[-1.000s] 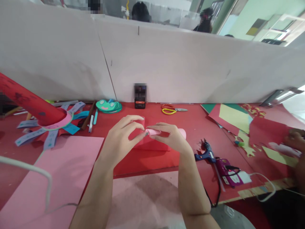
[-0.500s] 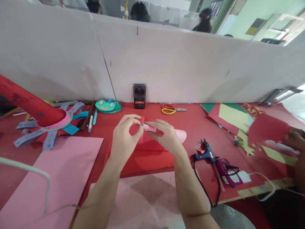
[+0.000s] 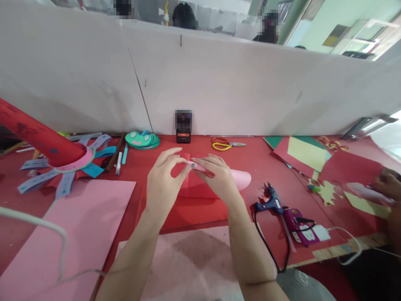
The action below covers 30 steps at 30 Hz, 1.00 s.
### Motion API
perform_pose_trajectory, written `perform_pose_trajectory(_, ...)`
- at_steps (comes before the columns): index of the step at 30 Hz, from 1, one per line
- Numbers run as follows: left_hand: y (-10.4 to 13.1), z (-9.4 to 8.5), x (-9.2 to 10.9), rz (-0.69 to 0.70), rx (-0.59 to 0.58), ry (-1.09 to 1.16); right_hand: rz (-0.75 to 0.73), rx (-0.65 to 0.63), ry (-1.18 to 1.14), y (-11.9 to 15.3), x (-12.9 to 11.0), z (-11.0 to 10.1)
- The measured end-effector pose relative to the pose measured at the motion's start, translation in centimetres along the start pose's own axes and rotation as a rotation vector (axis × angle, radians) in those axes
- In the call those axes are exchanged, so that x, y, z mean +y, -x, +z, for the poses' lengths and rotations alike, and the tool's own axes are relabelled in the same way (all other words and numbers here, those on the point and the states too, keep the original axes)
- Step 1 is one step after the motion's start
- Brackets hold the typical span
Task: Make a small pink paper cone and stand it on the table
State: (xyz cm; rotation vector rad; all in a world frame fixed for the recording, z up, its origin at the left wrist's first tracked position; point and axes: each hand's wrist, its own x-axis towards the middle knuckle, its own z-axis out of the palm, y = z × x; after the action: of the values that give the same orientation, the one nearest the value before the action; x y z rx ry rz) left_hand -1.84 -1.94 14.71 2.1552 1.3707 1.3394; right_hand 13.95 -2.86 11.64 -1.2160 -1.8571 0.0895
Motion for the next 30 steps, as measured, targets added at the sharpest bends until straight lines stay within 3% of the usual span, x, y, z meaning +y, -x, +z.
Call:
perform_pose_trajectory(4, 0.1, 0.4, -0.1, -0.049, -0.010, 0.095, -0.011, 0.004, -0.011, 0.1, 0.1, 0.1)
perform_pose_trajectory(9, 0.3, 0.9, -0.2, -0.213, -0.047, 0.361, -0.016, 0.014, -0.027, 0.1, 0.0, 0.1)
perform_pose_trajectory(15, 0.3, 0.9, -0.3, -0.294, -0.012, 0.396, 0.073, -0.014, -0.027, 0.1, -0.5, -0.1)
perform_pose_trajectory(19, 0.1, 0.6, -0.4, -0.260, -0.042, 0.342, 0.157, -0.030, -0.049, 0.1, -0.7, -0.3)
perform_pose_trajectory(26, -0.2, -0.1, -0.6, -0.108, -0.275, 0.216, 0.178, -0.070, -0.050, 0.3, -0.6, -0.5)
perform_pose_trajectory(30, -0.2, -0.1, -0.6, -0.096, -0.264, 0.158, 0.159, -0.113, -0.068, 0.2, -0.7, -0.6)
